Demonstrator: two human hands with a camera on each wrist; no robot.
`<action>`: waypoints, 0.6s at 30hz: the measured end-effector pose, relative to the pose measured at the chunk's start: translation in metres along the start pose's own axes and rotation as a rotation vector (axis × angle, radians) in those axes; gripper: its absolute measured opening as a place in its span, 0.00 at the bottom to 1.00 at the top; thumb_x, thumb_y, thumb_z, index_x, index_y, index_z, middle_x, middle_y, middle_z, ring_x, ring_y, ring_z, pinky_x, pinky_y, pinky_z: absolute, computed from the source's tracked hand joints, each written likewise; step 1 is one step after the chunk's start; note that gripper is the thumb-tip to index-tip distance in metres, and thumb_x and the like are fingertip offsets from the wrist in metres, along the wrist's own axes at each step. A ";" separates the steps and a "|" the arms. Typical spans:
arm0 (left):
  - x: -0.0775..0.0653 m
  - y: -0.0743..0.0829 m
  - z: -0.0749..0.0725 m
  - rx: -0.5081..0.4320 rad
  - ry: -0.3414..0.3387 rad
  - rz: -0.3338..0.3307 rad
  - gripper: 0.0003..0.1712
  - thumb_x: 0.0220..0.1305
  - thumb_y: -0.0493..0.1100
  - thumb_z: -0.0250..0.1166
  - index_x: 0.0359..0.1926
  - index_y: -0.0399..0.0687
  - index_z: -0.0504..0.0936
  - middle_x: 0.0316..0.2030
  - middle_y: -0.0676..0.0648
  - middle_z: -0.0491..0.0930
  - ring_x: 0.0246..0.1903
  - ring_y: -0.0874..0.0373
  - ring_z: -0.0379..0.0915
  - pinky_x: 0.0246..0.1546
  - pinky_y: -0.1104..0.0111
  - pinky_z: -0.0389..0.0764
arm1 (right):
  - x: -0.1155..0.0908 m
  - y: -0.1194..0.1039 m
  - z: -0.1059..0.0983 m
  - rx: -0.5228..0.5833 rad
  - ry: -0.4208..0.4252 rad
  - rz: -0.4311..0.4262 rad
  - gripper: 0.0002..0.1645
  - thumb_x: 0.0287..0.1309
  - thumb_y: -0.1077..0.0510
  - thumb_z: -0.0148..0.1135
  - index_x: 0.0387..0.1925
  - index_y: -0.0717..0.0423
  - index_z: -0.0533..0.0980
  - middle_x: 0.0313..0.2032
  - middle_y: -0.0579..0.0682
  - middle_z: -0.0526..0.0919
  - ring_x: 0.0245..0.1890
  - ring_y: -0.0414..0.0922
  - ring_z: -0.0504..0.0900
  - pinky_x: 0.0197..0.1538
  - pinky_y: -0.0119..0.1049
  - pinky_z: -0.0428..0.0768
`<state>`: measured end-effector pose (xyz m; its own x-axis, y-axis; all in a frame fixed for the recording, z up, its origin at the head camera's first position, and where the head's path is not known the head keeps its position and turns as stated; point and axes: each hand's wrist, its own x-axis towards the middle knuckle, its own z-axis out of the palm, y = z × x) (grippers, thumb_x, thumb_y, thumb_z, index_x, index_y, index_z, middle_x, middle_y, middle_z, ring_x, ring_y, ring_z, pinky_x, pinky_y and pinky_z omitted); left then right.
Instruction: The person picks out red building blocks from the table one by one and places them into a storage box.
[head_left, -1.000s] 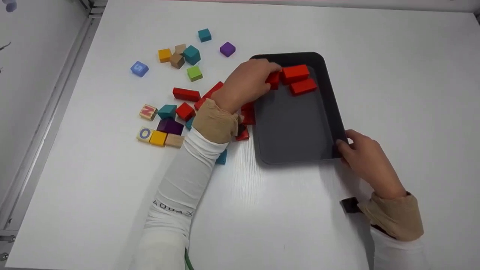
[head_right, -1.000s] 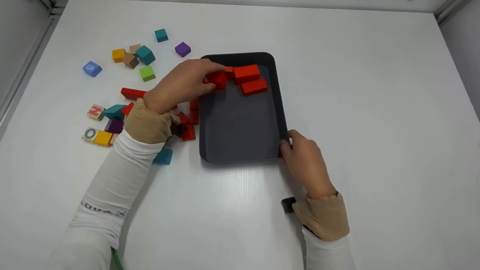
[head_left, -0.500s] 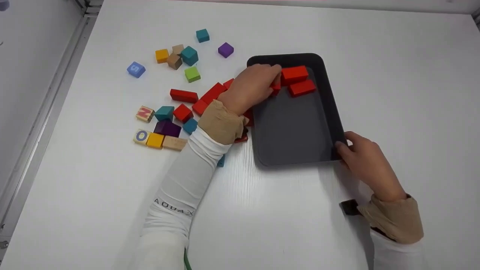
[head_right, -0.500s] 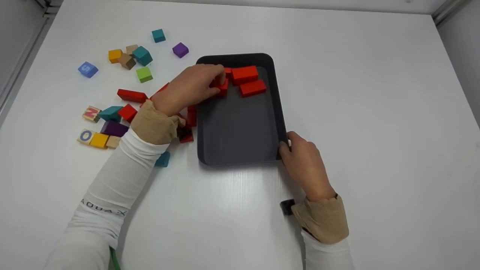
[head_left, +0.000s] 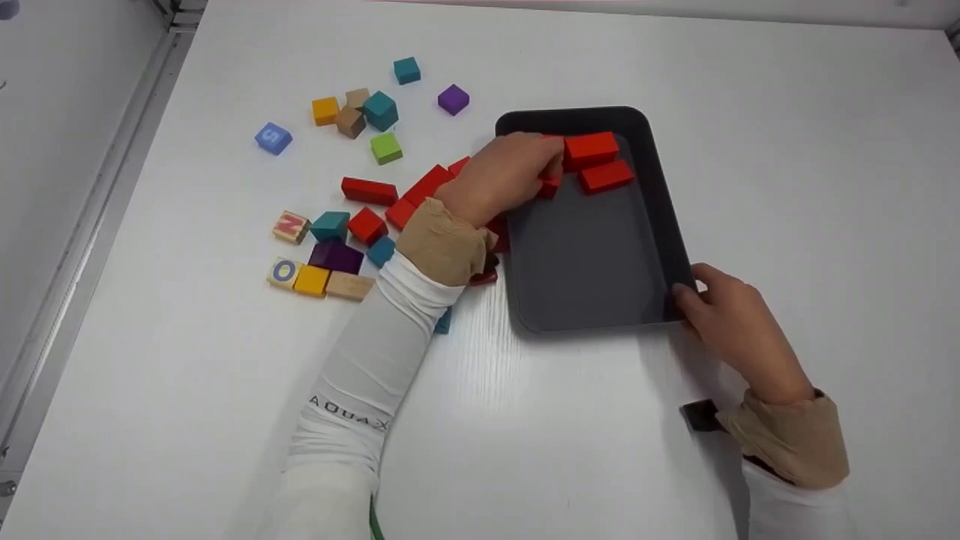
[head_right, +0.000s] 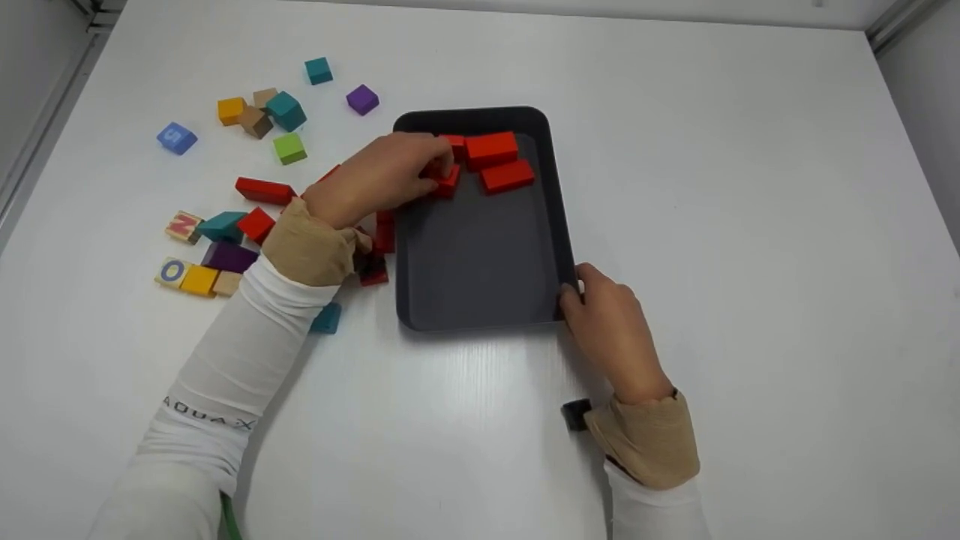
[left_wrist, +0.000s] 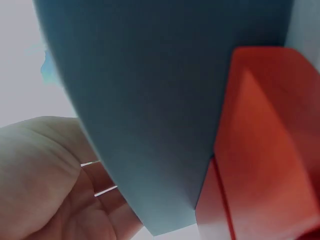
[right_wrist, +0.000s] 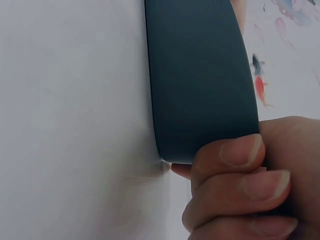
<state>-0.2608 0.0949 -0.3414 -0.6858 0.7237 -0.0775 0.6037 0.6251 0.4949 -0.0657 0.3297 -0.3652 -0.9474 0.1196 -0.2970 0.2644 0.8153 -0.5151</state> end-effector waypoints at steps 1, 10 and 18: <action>0.000 0.000 0.000 0.002 -0.002 -0.004 0.07 0.67 0.36 0.54 0.44 0.49 0.75 0.38 0.49 0.78 0.38 0.58 0.71 0.44 0.72 0.74 | 0.000 0.000 0.000 0.001 0.000 0.001 0.22 0.72 0.52 0.43 0.55 0.63 0.70 0.21 0.50 0.77 0.21 0.42 0.72 0.24 0.33 0.70; 0.000 0.002 -0.001 0.047 -0.021 -0.021 0.14 0.67 0.38 0.55 0.53 0.50 0.75 0.48 0.48 0.78 0.46 0.57 0.71 0.54 0.70 0.73 | -0.001 -0.002 0.000 -0.013 0.013 -0.022 0.20 0.72 0.52 0.42 0.51 0.62 0.71 0.19 0.49 0.75 0.19 0.42 0.71 0.23 0.33 0.69; -0.002 0.010 -0.004 0.121 -0.076 -0.042 0.15 0.68 0.45 0.57 0.54 0.49 0.75 0.48 0.47 0.74 0.43 0.57 0.70 0.49 0.69 0.75 | -0.001 -0.002 -0.001 -0.013 0.023 -0.029 0.19 0.72 0.52 0.43 0.51 0.63 0.71 0.19 0.49 0.76 0.19 0.42 0.72 0.23 0.33 0.69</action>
<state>-0.2553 0.0985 -0.3325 -0.6816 0.7131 -0.1639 0.6226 0.6829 0.3820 -0.0651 0.3282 -0.3634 -0.9585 0.1089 -0.2634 0.2347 0.8258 -0.5128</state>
